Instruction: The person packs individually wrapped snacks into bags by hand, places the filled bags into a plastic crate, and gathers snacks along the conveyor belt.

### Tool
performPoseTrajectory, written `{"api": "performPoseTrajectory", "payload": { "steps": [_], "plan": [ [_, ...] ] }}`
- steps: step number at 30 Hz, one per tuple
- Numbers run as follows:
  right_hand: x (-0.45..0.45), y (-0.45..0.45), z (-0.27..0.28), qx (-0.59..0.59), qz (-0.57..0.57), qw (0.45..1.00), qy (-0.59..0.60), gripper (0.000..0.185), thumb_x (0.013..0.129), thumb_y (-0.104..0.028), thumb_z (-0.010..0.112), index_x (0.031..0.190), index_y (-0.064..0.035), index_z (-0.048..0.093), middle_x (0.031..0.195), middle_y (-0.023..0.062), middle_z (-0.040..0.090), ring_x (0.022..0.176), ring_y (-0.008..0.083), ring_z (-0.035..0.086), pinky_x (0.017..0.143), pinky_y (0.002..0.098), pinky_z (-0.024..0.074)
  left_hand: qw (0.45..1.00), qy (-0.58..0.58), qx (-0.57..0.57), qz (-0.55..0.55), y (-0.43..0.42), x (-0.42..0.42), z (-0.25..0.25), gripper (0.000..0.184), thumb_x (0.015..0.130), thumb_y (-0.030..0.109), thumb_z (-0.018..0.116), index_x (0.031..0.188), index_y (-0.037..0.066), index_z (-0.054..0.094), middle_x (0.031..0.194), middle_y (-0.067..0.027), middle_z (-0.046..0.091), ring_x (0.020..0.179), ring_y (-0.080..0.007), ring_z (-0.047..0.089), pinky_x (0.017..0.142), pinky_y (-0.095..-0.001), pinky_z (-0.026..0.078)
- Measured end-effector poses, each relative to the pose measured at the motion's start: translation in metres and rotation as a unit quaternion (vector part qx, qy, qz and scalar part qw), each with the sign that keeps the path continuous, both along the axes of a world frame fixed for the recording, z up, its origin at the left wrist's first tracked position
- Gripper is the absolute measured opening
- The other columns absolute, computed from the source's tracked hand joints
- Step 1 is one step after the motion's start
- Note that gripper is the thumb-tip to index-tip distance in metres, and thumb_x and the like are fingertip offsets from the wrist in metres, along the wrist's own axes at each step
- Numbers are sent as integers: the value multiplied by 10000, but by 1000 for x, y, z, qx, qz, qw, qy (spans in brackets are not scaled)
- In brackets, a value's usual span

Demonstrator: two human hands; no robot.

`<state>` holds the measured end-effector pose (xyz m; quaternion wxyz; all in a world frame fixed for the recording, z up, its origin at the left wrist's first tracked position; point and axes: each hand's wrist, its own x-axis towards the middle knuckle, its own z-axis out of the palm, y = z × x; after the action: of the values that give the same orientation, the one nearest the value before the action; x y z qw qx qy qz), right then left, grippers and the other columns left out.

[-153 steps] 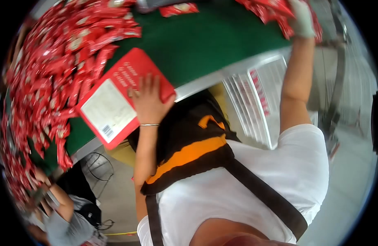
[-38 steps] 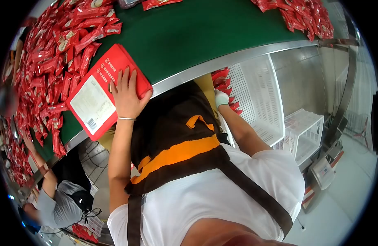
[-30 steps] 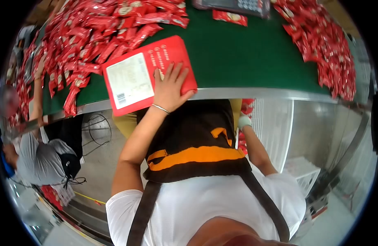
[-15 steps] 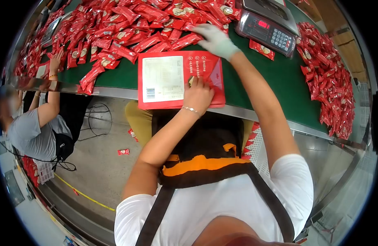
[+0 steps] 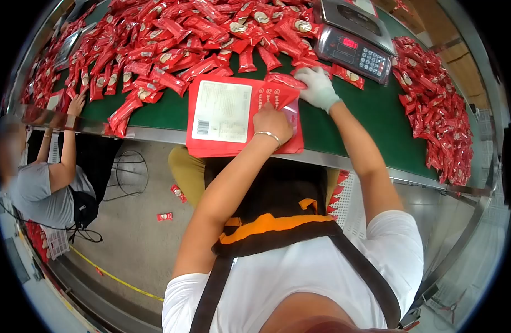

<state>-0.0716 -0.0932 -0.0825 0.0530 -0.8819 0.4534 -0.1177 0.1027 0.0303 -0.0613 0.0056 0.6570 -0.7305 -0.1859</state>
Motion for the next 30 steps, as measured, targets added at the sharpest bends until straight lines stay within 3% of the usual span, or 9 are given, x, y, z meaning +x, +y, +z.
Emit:
{"api": "performPoseTrajectory", "payload": {
  "steps": [2,7,8,12,15,20,23,27,30],
  "plan": [
    [-20,17,6,5,-27,1000,6,415,756,-387,750,1074,-129,685,1217,16,606,1164,316,501,985,440,443,999,29,-5,33,6,1,4,400,797,341,601,1057,52,700,1132,-229,611,976,-359,650,872,-441,524],
    [-61,38,39,-81,-124,940,-308,404,839,-265,728,1146,-23,628,1244,164,606,1176,289,564,1013,364,432,996,74,-31,31,14,7,1,448,743,229,604,1148,37,621,1121,-266,597,917,-426,639,848,-480,527],
    [-61,40,52,-14,-143,927,-347,442,867,-225,700,1238,-14,587,1234,177,610,1137,273,593,995,346,442,993,116,-32,19,17,9,8,455,742,176,602,1175,37,582,1111,-265,597,912,-430,638,823,-483,531],
    [-68,46,15,-6,-114,990,-83,456,915,-265,622,1364,-242,547,1174,165,591,1081,348,580,928,389,477,978,182,-102,10,27,7,1,458,741,65,614,1186,35,511,1084,-261,580,862,-444,633,730,-492,541],
    [-65,57,-2,-44,-125,990,-58,512,895,-268,633,1389,-299,501,1157,133,601,1026,338,600,861,407,506,973,186,-129,53,28,3,-3,375,757,90,626,1122,23,571,1148,-251,563,877,-435,631,739,-488,542],
    [-57,83,18,35,-168,983,-72,538,882,-252,645,1399,-256,496,1117,155,604,1005,347,604,856,410,505,985,139,-100,36,29,3,0,196,814,113,582,818,-57,679,1230,-207,553,938,-398,625,796,-469,535],
    [-42,129,46,103,-69,960,-250,540,832,-141,692,1351,-117,546,1047,169,606,960,350,601,841,395,499,955,229,-158,100,32,4,-12,220,824,117,567,858,-74,671,1209,-206,557,950,-397,622,808,-452,526],
    [-35,152,39,126,30,974,-187,524,814,-93,689,1322,-118,564,1064,168,610,966,355,599,838,400,504,895,338,-255,138,39,-3,-21,166,851,28,523,923,-107,586,1208,-239,526,1010,-413,581,875,-436,499],
    [-31,135,40,123,89,977,-151,497,803,-91,692,1288,-120,585,1064,172,609,969,358,593,837,417,503,864,352,-359,24,41,-10,-41,97,833,4,518,873,-79,548,1240,-251,507,1150,-409,484,1023,-521,365]
  ]
}}
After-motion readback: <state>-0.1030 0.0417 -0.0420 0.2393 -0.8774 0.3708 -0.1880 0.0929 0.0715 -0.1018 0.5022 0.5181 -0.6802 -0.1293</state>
